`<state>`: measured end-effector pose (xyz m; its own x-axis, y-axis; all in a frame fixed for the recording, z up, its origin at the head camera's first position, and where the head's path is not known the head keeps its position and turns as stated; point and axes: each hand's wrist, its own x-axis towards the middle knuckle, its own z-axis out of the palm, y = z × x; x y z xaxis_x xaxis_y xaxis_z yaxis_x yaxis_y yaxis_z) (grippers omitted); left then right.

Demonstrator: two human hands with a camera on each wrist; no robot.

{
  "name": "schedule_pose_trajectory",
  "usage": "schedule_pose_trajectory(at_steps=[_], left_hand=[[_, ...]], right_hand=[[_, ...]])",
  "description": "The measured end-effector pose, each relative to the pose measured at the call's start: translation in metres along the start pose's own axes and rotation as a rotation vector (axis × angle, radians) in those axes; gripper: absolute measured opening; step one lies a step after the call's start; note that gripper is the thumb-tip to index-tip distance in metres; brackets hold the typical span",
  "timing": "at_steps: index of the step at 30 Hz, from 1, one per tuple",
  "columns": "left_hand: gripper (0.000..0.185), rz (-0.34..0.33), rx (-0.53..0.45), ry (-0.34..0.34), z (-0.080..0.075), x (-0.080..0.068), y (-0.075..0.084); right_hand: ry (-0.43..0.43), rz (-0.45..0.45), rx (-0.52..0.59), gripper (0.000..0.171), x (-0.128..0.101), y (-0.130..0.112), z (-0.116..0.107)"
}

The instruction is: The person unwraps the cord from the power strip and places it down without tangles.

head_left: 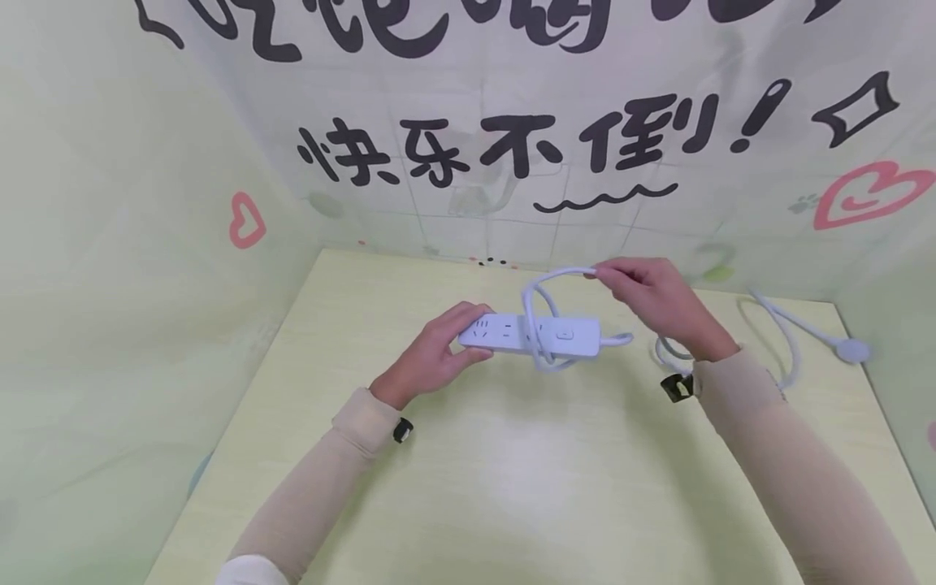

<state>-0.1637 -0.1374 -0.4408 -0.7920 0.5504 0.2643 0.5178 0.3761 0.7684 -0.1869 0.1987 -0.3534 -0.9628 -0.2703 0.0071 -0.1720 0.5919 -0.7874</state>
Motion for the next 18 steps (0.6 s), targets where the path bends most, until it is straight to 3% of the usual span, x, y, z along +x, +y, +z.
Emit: schedule_pose_trajectory(at_steps=[4,9,12,18], left_hand=[[0.049,-0.003,0.037,-0.026,0.003,0.0,-0.002],[0.049,-0.005,0.087,-0.022,0.006,0.003,-0.001],[0.048,-0.01,0.122,0.009,0.005,0.006,-0.001],[0.05,-0.05,0.137,0.115,0.002,0.012,-0.001]], right_hand=[[0.052,-0.13,-0.027,0.027,-0.015,-0.017,-0.006],[0.092,-0.355,-0.029,0.02,-0.034,-0.037,-0.001],[0.038,-0.445,0.006,0.022,-0.045,-0.045,0.005],[-0.159,-0.538,0.035,0.027,-0.065,-0.044,0.015]])
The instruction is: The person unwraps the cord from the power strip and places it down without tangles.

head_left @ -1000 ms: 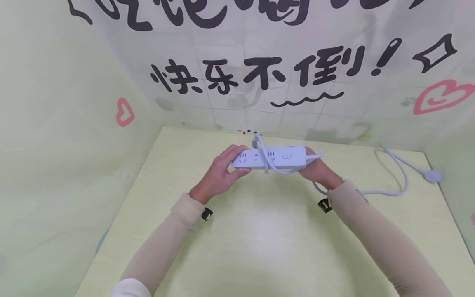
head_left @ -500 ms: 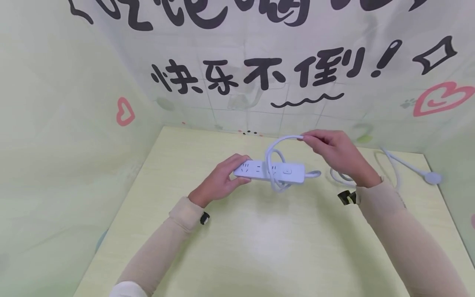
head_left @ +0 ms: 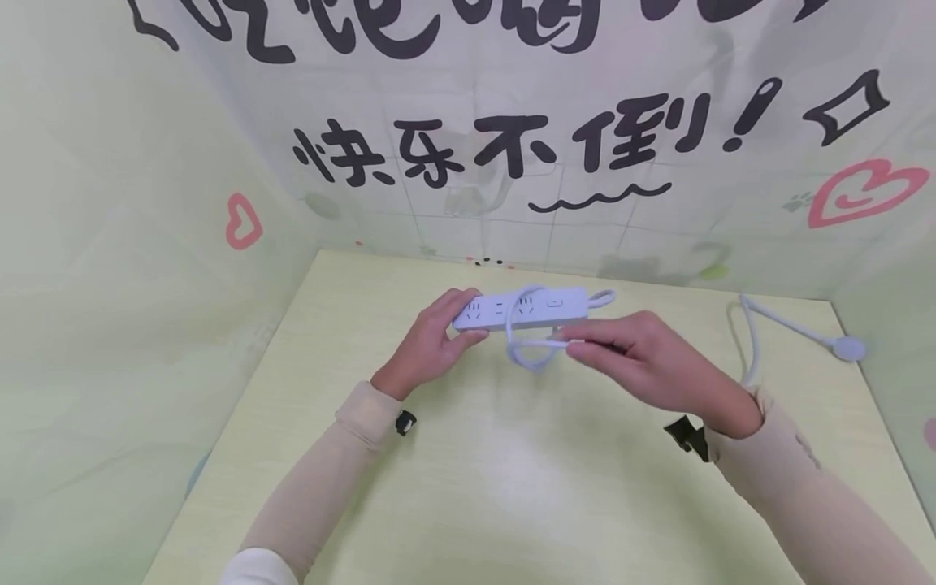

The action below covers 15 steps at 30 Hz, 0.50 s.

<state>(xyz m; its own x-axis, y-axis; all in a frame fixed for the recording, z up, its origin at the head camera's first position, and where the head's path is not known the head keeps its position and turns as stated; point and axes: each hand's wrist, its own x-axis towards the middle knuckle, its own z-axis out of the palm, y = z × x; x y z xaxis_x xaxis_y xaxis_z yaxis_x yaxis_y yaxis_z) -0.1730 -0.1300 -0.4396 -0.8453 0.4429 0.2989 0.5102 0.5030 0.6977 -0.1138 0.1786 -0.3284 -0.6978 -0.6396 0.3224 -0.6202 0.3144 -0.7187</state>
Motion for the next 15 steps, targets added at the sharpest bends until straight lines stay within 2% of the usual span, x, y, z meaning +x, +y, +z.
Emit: schedule_pose_trajectory(at_steps=[5,9,12,15], left_hand=[[0.051,-0.008,-0.055,0.117,-0.006,0.003,-0.001],[0.05,0.005,-0.206,0.215,-0.011,0.008,0.002],[0.051,0.025,-0.31,0.243,-0.015,0.01,0.008],[0.053,0.046,-0.348,0.237,-0.017,0.009,0.015]], right_hand=[[-0.178,0.043,0.044,0.026,-0.012,0.01,0.013],[-0.31,0.134,0.047,0.027,-0.021,0.027,0.022],[-0.357,0.194,0.005,0.029,-0.023,0.042,0.028],[-0.376,0.263,-0.05,0.03,-0.021,0.061,0.033]])
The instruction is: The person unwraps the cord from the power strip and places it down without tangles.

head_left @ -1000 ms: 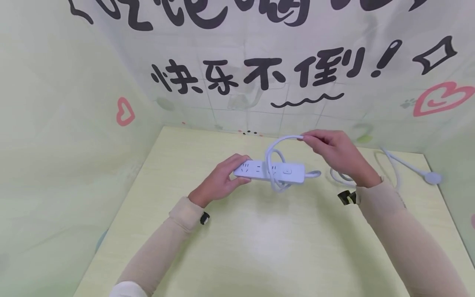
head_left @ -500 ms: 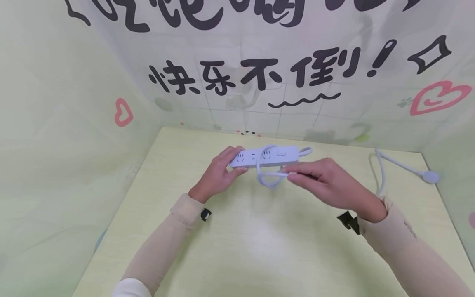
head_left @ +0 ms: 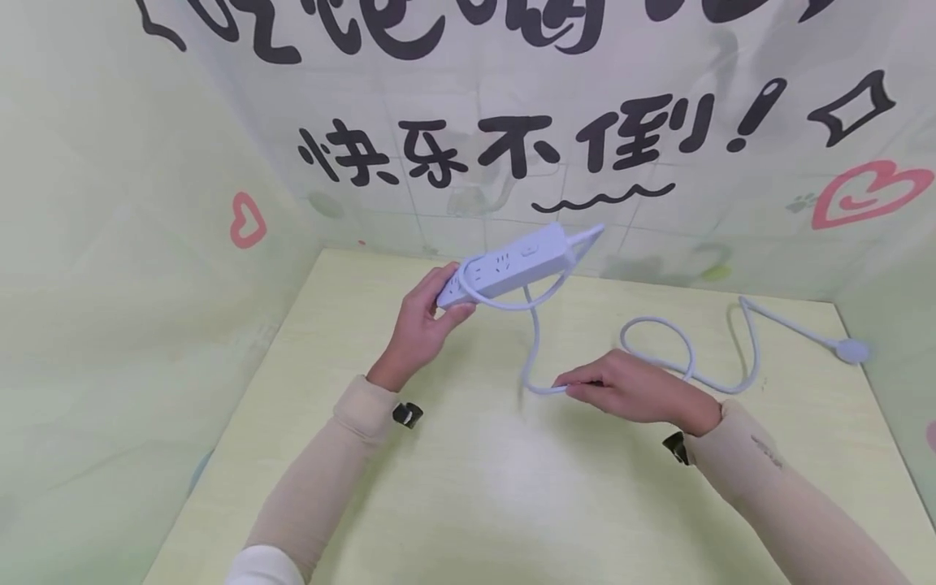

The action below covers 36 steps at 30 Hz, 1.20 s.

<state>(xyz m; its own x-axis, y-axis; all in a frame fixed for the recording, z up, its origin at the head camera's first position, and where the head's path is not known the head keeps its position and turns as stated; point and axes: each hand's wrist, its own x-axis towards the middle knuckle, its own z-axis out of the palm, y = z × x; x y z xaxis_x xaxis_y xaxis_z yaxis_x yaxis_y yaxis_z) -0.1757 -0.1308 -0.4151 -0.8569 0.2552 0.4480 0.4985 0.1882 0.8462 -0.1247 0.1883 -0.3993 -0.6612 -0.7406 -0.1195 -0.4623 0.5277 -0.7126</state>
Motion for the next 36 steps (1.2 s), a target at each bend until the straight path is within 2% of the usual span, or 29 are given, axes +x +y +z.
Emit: schedule_pose_trajectory(at_steps=[4,7,10,14,16,20,22,26,28,30,31,33,36], left_hand=[[0.054,0.021,0.021,-0.04,0.002,-0.002,0.008],[0.053,0.041,0.07,-0.1,0.002,-0.005,0.01],[0.051,0.055,0.11,-0.188,0.003,-0.009,0.009],[0.05,0.033,0.149,-0.296,0.004,-0.012,0.004],[0.05,0.01,0.168,-0.327,0.003,-0.012,-0.001],[0.053,-0.027,0.187,-0.343,-0.001,-0.013,-0.008],[0.054,-0.039,0.199,-0.352,-0.004,-0.015,-0.01],[0.055,-0.075,0.248,-0.408,-0.007,-0.018,-0.012],[0.054,-0.096,0.297,-0.428,-0.007,-0.019,-0.013],[0.052,-0.12,0.352,-0.42,-0.007,-0.019,-0.016],[0.051,-0.135,0.38,-0.405,-0.008,-0.019,-0.018],[0.049,-0.176,0.429,-0.356,-0.01,-0.019,-0.023],[0.052,-0.234,0.477,-0.258,-0.015,-0.019,-0.031]], right_hand=[[0.027,0.108,-0.059,0.028,0.013,0.021,0.002],[0.103,0.161,-0.066,0.025,0.021,0.032,-0.003],[0.244,0.159,-0.023,0.026,0.024,0.038,-0.012],[0.421,0.15,0.05,0.025,0.022,0.036,-0.029],[0.479,0.196,0.101,0.026,0.019,0.032,-0.037],[0.585,0.268,0.214,0.031,0.01,0.023,-0.054],[0.654,0.271,0.253,0.03,0.003,0.019,-0.061],[0.763,0.15,0.423,0.023,-0.011,0.01,-0.072],[0.782,0.053,0.513,0.02,-0.019,0.004,-0.076],[0.758,-0.038,0.587,0.019,-0.026,-0.003,-0.077],[0.734,-0.057,0.587,0.019,-0.029,-0.007,-0.076],[0.67,-0.067,0.525,0.019,-0.036,-0.016,-0.074],[0.545,-0.05,0.354,0.016,-0.043,-0.024,-0.066]])
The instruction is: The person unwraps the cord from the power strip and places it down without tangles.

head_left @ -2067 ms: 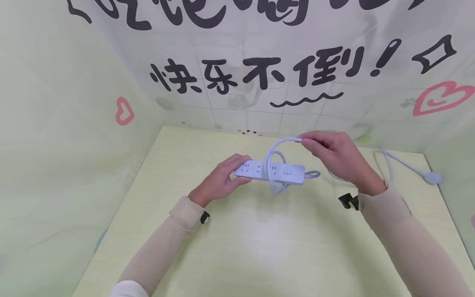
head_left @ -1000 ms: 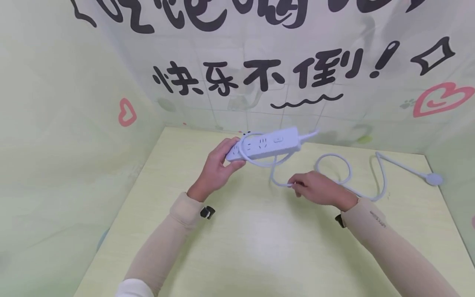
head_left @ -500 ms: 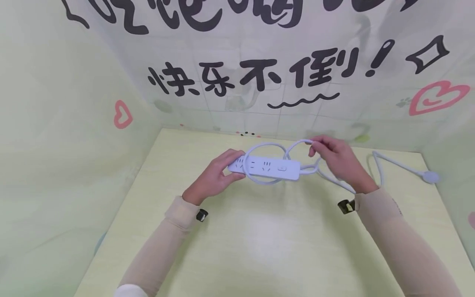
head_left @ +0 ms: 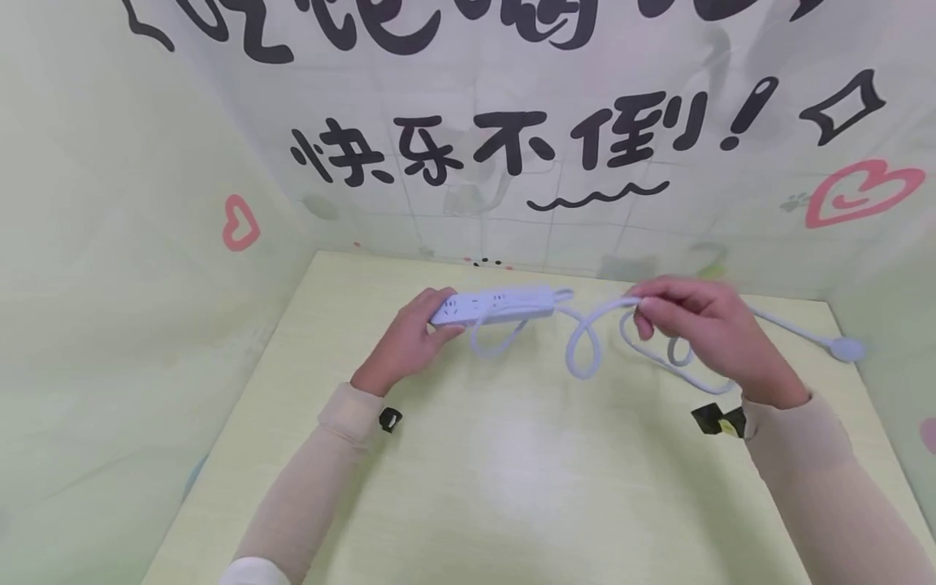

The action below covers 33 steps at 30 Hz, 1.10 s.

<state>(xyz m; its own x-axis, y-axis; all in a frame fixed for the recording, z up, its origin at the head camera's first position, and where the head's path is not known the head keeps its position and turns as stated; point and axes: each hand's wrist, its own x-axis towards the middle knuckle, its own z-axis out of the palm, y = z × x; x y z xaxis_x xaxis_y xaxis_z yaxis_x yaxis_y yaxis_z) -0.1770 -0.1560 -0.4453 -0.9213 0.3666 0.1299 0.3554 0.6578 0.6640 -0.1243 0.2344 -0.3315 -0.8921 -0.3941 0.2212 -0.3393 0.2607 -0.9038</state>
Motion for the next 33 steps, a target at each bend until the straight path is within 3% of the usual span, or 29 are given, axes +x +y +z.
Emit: schedule_pose_trajectory(at_steps=[3,7,13,17,20,23,26,29,33], left_hand=[[0.055,-0.058,-0.023,0.095,-0.006,0.001,-0.006],[0.054,-0.082,-0.064,0.194,-0.015,0.001,-0.012],[0.057,-0.14,-0.044,0.184,-0.021,-0.006,-0.025],[0.056,-0.207,-0.064,0.203,-0.019,-0.014,-0.039],[0.056,-0.24,-0.087,0.221,-0.014,-0.017,-0.046],[0.058,-0.271,-0.087,0.213,-0.004,-0.015,-0.05],[0.06,-0.304,-0.059,0.212,0.007,-0.011,-0.053],[0.061,-0.353,-0.008,0.218,0.016,-0.008,-0.054],[0.062,-0.401,0.088,0.21,0.027,-0.004,-0.058]], right_hand=[[-0.141,-0.001,-0.126,0.016,-0.004,0.005,0.009],[-0.282,0.075,-0.204,0.015,0.0,0.033,0.025],[-0.341,0.162,-0.323,0.015,-0.002,0.085,0.043],[-0.28,0.118,-0.392,0.016,-0.011,0.105,0.047],[-0.179,-0.01,-0.477,0.016,-0.017,0.112,0.049],[-0.074,-0.171,-0.619,0.019,-0.021,0.115,0.05],[0.012,-0.267,-0.77,0.021,-0.024,0.113,0.052],[0.03,-0.259,-0.887,0.02,-0.028,0.11,0.053],[-0.011,-0.143,-0.957,0.023,-0.038,0.104,0.054]])
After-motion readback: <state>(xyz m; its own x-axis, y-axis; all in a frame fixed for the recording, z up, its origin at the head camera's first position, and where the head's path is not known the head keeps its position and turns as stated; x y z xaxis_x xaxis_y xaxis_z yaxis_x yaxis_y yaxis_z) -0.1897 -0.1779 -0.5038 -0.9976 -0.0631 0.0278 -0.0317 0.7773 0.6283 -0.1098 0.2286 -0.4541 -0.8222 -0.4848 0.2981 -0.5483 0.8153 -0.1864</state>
